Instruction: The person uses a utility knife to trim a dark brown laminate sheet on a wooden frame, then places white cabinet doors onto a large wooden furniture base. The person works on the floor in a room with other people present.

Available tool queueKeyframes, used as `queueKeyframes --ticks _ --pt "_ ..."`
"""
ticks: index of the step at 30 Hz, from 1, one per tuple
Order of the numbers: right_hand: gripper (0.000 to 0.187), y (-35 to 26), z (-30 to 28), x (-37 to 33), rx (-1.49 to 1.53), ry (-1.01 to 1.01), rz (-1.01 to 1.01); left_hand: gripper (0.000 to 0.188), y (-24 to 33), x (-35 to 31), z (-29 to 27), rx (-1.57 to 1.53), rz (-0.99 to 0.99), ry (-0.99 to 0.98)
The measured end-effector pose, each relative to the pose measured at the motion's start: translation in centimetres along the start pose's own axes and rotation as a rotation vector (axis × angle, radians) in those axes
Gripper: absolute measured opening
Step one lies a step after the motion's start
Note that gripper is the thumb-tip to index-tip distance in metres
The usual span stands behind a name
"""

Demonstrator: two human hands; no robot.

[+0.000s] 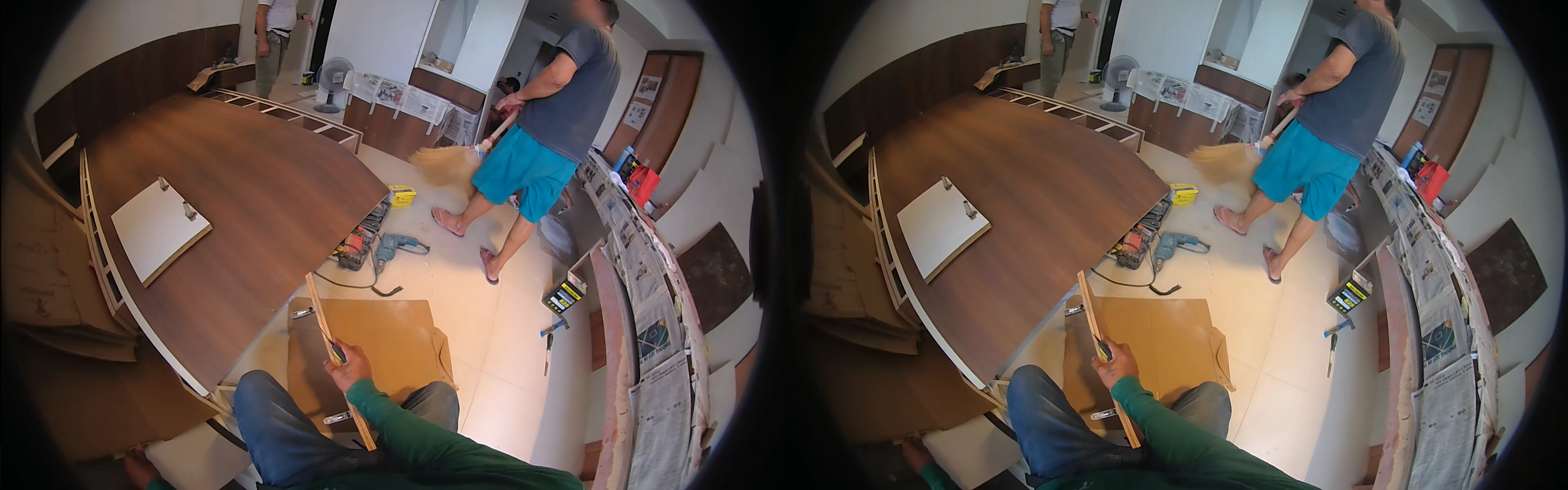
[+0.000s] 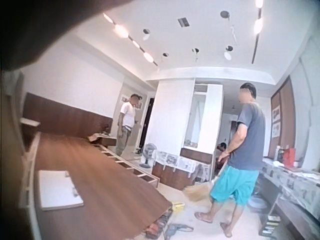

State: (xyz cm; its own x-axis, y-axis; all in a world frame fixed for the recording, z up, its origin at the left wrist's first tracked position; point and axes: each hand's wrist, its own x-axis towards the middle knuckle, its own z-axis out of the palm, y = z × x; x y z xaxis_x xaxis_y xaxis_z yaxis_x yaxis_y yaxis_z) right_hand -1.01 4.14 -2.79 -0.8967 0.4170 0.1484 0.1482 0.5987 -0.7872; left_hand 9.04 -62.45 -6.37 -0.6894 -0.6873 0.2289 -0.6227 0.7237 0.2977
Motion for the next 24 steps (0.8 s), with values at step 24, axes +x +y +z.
queueKeyframes --ticks 24 --pt "0.055 5.0 -3.9 1.6 -0.003 0.129 0.061 0.066 28.3 -17.1 0.2 -0.308 0.678 -0.977"
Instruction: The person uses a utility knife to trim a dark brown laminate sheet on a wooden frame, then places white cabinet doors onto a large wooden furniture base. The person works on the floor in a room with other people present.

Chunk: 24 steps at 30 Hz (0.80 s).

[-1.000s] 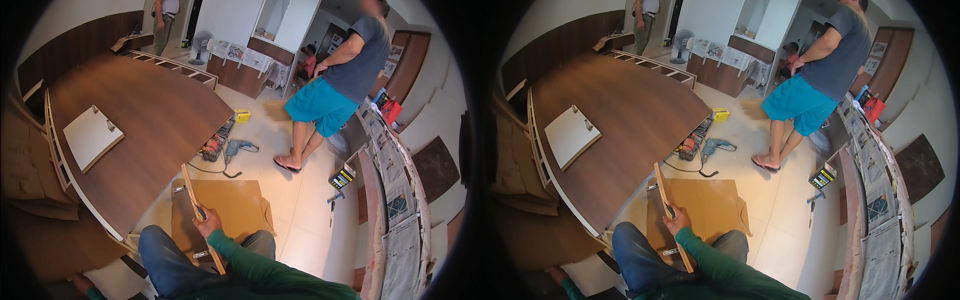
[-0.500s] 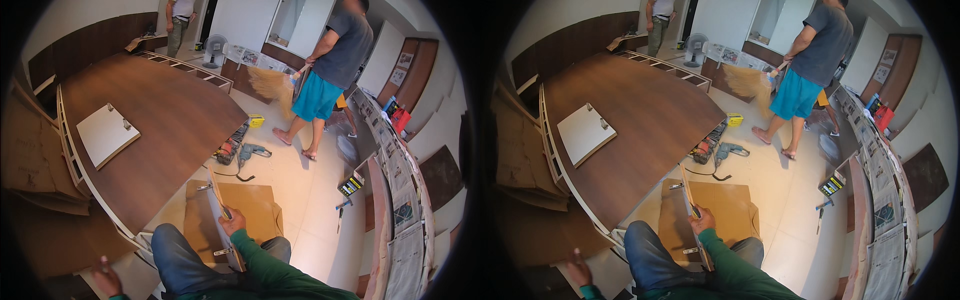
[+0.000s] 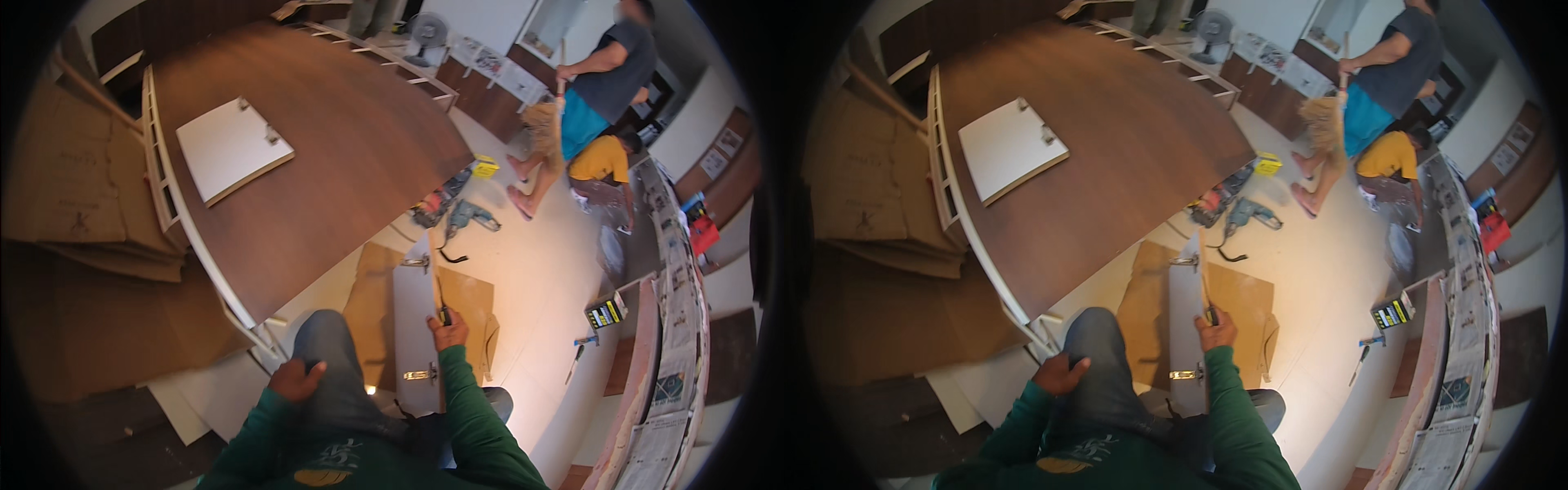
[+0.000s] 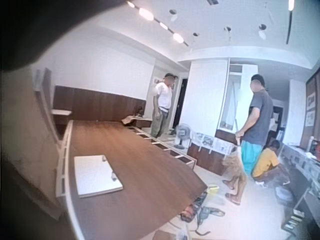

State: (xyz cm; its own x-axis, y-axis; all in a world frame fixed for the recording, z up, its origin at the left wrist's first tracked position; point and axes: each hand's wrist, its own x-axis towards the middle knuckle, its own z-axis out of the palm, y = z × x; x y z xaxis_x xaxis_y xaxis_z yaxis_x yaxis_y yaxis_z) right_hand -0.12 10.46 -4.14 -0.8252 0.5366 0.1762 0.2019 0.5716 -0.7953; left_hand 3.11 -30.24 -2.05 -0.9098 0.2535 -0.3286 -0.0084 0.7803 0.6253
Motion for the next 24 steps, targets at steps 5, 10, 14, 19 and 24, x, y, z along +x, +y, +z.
queueKeyframes --ticks 5,10,14,19,24 --pt "0.049 -0.2 0.3 -0.4 -0.039 0.011 0.017 0.041 13.5 1.2 -10.7 -0.513 0.557 -0.262" --pt "0.048 -2.8 0.4 0.3 -0.005 -0.185 0.213 0.036 26.2 -1.5 -16.4 -0.978 0.968 -0.696" --pt "0.051 -2.0 1.0 -0.8 -0.086 -0.022 0.024 0.033 32.1 -6.0 -18.4 -1.239 1.285 -0.723" --pt "0.057 -1.1 1.9 -0.8 -0.071 -0.018 -0.040 0.041 30.4 -6.1 -19.3 -1.202 1.370 -0.576" --pt "0.059 -4.3 2.0 -0.5 -0.091 -0.017 0.051 0.048 26.4 -4.9 -21.9 -1.081 1.295 -0.572"
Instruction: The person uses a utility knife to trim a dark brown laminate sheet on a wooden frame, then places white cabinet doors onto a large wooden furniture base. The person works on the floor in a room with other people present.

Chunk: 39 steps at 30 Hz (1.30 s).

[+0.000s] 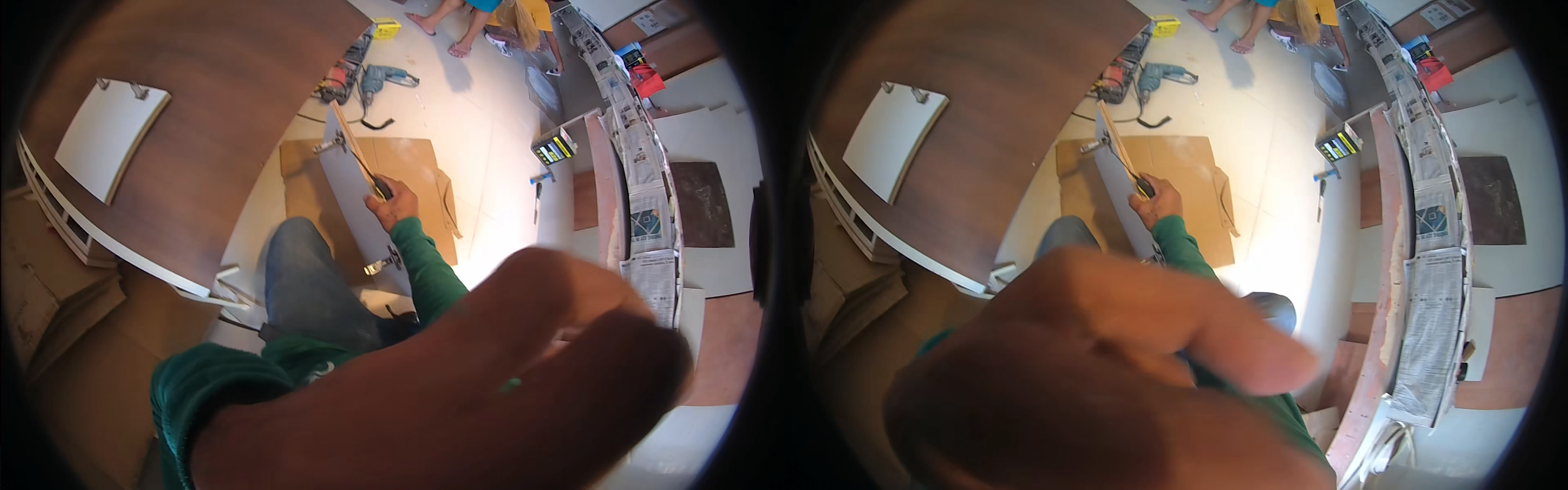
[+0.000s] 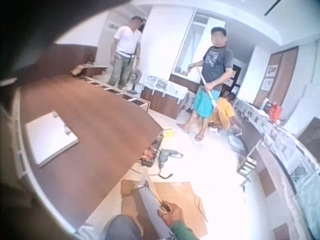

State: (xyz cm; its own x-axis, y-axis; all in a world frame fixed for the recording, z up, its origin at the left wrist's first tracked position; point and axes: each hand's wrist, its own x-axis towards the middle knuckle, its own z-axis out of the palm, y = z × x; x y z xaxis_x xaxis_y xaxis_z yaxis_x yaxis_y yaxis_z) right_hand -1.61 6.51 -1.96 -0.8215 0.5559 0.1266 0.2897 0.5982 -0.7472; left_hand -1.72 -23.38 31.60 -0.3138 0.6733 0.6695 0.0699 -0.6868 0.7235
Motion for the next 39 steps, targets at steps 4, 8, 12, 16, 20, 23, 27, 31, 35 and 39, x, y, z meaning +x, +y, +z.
queueKeyframes --ticks 4,8,12,16,20,23,27,31,35,39 --pt "0.070 2.7 -0.3 -0.9 0.028 0.092 0.046 0.054 -1.2 -2.1 -3.1 0.045 -0.191 0.150" --pt "0.073 1.2 -0.3 -1.1 0.001 0.125 0.031 0.039 -7.7 -8.8 -7.8 0.264 -0.788 0.621" --pt "0.064 1.3 -0.2 -1.0 -0.006 0.137 -0.003 0.059 -22.9 -27.7 -13.0 0.788 -1.128 0.564" --pt "0.048 1.4 -1.0 -0.7 -0.133 0.044 0.073 0.076 -27.7 -34.5 -12.1 0.683 -1.451 0.689" --pt "0.039 3.1 -0.4 -0.8 -0.057 0.108 -0.050 0.071 -34.6 -42.9 -14.7 0.147 -1.369 0.897" --pt "0.038 2.3 -0.2 -0.5 0.021 0.044 0.046 0.062 -40.6 -50.0 -17.6 0.561 -1.499 0.544" --pt "0.034 2.5 -0.7 -0.7 0.015 0.075 0.076 0.047 -43.8 -46.4 -17.8 0.782 -1.665 0.378" --pt "0.032 1.6 -1.4 -1.1 0.011 0.077 0.107 0.038 -46.2 -42.6 -16.6 0.703 -1.654 0.375" --pt "0.030 0.9 -0.9 -0.6 0.042 0.057 0.108 0.037 -50.6 -47.1 -17.6 0.861 -1.476 0.398" --pt "0.033 1.6 -1.0 0.1 0.058 0.089 0.054 0.038 -50.4 -47.4 -18.7 0.926 -1.406 0.400"
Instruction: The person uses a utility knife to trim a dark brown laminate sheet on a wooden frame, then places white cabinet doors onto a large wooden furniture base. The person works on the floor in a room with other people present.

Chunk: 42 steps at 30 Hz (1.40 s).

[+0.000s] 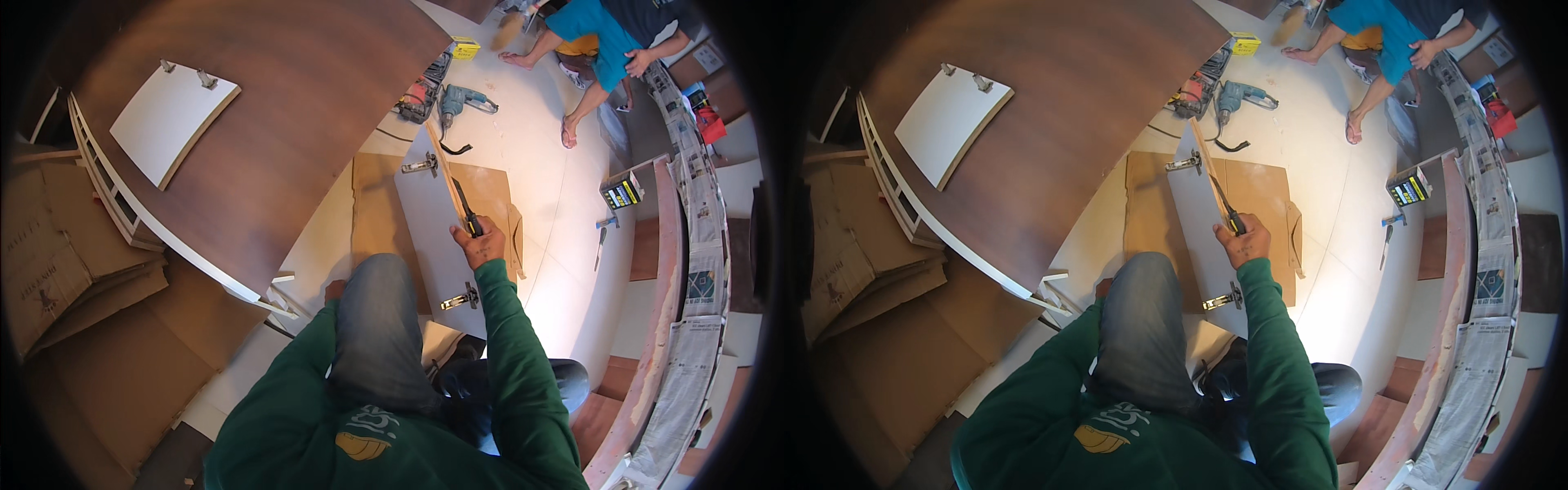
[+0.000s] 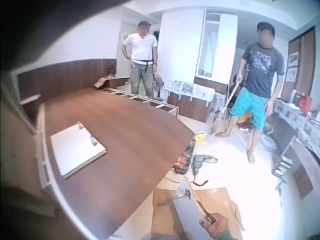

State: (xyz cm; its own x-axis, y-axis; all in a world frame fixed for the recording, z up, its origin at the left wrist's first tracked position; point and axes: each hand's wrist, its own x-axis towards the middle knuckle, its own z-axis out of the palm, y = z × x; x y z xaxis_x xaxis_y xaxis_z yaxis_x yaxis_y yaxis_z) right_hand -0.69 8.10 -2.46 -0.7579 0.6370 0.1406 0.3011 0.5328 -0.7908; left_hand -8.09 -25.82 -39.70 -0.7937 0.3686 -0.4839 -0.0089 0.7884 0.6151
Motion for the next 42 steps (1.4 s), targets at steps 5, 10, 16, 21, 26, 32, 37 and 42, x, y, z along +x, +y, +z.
queueKeyframes --ticks 5,10,16,21,26,32,37,42 --pt "0.032 0.6 -0.9 -1.0 -0.099 0.027 0.004 0.038 1.7 -2.8 -1.8 0.044 -0.086 0.120" --pt "0.027 -1.5 0.3 -3.4 -0.018 0.017 0.007 0.053 -4.1 -5.0 -5.1 -0.032 -0.246 0.097" --pt "0.027 -1.2 0.5 -4.8 -0.013 0.088 -0.024 0.086 3.6 -12.4 -10.6 -1.117 -0.364 -0.139" --pt "0.028 0.2 -0.3 -4.8 -0.001 0.151 0.013 0.086 12.4 -17.8 -17.4 -0.243 -0.214 -0.068" --pt "0.031 1.1 -0.8 -4.6 -0.028 0.140 0.085 0.074 20.1 -19.8 -19.9 -0.024 0.093 0.105" --pt "0.034 1.2 -0.9 -4.6 0.015 0.199 0.108 0.057 22.5 -15.8 -19.0 -0.348 0.337 -0.011" --pt "0.037 1.2 -0.2 -4.5 0.176 0.256 0.187 0.058 25.8 -16.2 -19.7 -0.306 0.242 -0.333" --pt "0.040 2.0 -0.5 -4.6 0.687 0.354 0.519 0.064 33.2 -13.9 -19.4 -0.469 0.172 -0.360"
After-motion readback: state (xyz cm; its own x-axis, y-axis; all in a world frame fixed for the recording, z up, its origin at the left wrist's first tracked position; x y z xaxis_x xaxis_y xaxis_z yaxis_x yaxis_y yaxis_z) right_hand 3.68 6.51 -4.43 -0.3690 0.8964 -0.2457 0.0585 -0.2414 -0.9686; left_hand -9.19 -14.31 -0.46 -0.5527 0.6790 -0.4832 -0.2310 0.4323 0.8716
